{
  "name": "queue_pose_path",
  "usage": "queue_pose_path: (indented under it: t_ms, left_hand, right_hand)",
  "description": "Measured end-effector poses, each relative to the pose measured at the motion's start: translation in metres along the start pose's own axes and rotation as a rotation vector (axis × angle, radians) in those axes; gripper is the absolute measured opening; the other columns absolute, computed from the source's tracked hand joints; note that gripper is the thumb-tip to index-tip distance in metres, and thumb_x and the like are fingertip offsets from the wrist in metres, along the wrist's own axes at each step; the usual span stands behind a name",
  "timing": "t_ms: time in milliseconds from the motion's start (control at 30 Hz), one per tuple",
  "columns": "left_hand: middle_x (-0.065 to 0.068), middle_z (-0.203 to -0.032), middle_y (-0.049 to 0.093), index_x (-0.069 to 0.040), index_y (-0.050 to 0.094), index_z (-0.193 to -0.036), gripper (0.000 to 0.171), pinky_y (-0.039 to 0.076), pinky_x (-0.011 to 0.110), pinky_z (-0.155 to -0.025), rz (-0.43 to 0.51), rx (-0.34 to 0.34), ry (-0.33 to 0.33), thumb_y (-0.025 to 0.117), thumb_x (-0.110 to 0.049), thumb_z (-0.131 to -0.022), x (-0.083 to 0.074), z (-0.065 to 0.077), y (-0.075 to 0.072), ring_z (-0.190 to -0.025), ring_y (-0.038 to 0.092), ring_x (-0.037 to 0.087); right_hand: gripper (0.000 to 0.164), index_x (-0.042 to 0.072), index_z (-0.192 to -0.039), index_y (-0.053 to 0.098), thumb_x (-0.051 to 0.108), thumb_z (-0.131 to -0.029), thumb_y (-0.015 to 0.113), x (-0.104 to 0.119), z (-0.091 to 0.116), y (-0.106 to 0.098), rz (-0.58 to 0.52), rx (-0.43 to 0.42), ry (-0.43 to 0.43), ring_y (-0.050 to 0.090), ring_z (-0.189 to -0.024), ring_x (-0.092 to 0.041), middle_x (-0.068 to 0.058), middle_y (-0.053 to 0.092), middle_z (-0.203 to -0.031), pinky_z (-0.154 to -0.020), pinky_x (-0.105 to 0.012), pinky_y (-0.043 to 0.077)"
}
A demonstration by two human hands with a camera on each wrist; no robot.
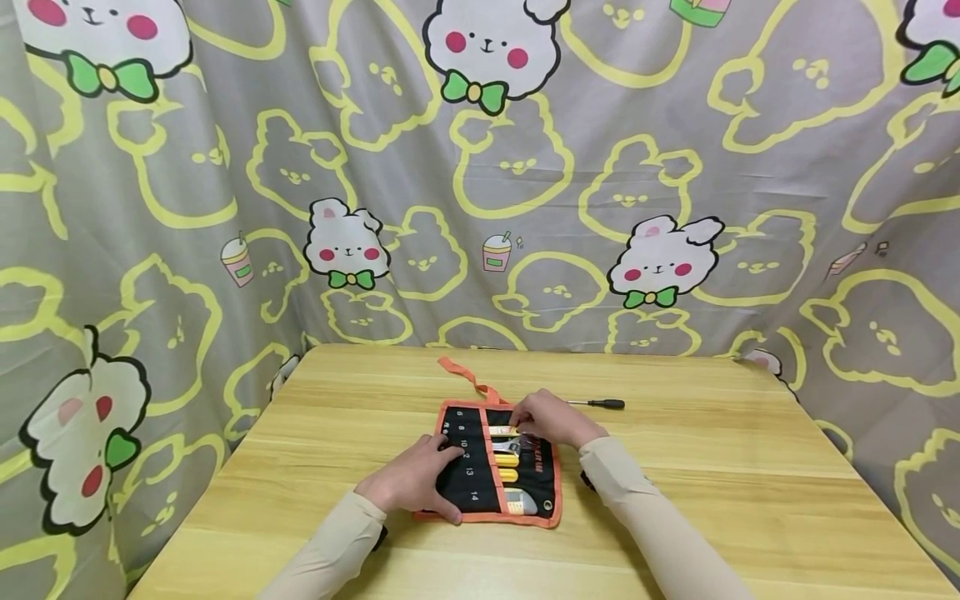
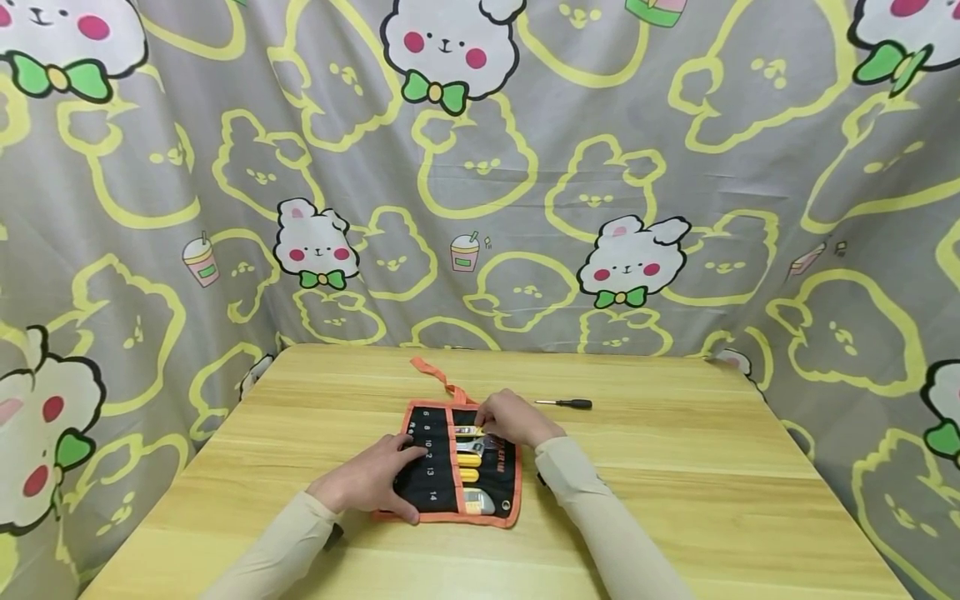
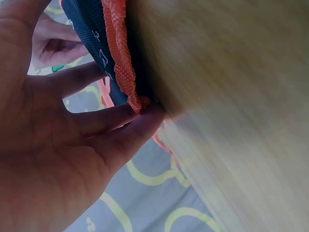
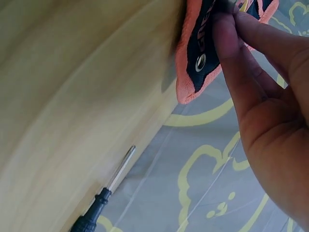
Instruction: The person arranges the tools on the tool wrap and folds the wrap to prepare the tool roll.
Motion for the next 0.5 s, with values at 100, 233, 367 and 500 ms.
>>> queue_pose_path:
  t_ms: [100,233,367,500]
  left_hand:
    - [0.019,-0.149,0.048,-0.010,0.057,-0.145,0.096,0.046,0.050,-0.107,0.000,0.002,0.001,0.090,-0.057,-0.069,0.000,0.000,-0.001,-0.128,0.049,0.032]
    - [0.019,-0.149,0.048,-0.010,0.057,-0.144,0.096,0.046,0.051,-0.107,-0.004,0.004,0.002,0.090,-0.058,-0.069,-0.001,-0.001,-0.001,-0.127,0.049,0.033]
    - [0.019,-0.149,0.047,-0.010,0.056,-0.145,0.096,0.046,0.050,-0.107,0.000,0.006,-0.002,0.090,-0.058,-0.069,0.000,-0.001,0.000,-0.128,0.049,0.033]
    - [0.020,-0.150,0.047,-0.010,0.056,-0.145,0.096,0.045,0.051,-0.108,0.003,0.004,-0.001,0.090,-0.058,-0.069,0.000,-0.001,0.000,-0.129,0.048,0.033]
  right_hand:
    - [0.013,0.011,-0.100,0.080,0.005,-0.096,0.070,0.002,-0.003,0.002,-0.013,0.004,-0.010,0.066,-0.076,-0.004,0.000,0.077,-0.095,-0.074,-0.028,0.057]
    - [0.012,0.012,-0.101,0.080,0.006,-0.096,0.071,0.005,-0.006,0.004,-0.017,0.006,-0.006,0.065,-0.074,-0.003,0.000,0.077,-0.096,-0.074,-0.028,0.057]
    - [0.012,0.011,-0.099,0.081,0.005,-0.095,0.072,0.008,-0.008,0.004,-0.028,-0.001,0.008,0.065,-0.075,-0.005,-0.001,0.077,-0.095,-0.074,-0.029,0.057]
    - [0.010,0.010,-0.097,0.081,0.004,-0.094,0.073,0.013,-0.010,0.005,-0.020,-0.011,-0.003,0.065,-0.076,-0.007,-0.001,0.076,-0.092,-0.073,-0.029,0.057]
Point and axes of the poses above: each hand's wrist, its own z-axis away from the middle knuckle, its own y-axis out of the palm, x = y × z, the point moved 8 cm from there along -z, towards the middle knuckle
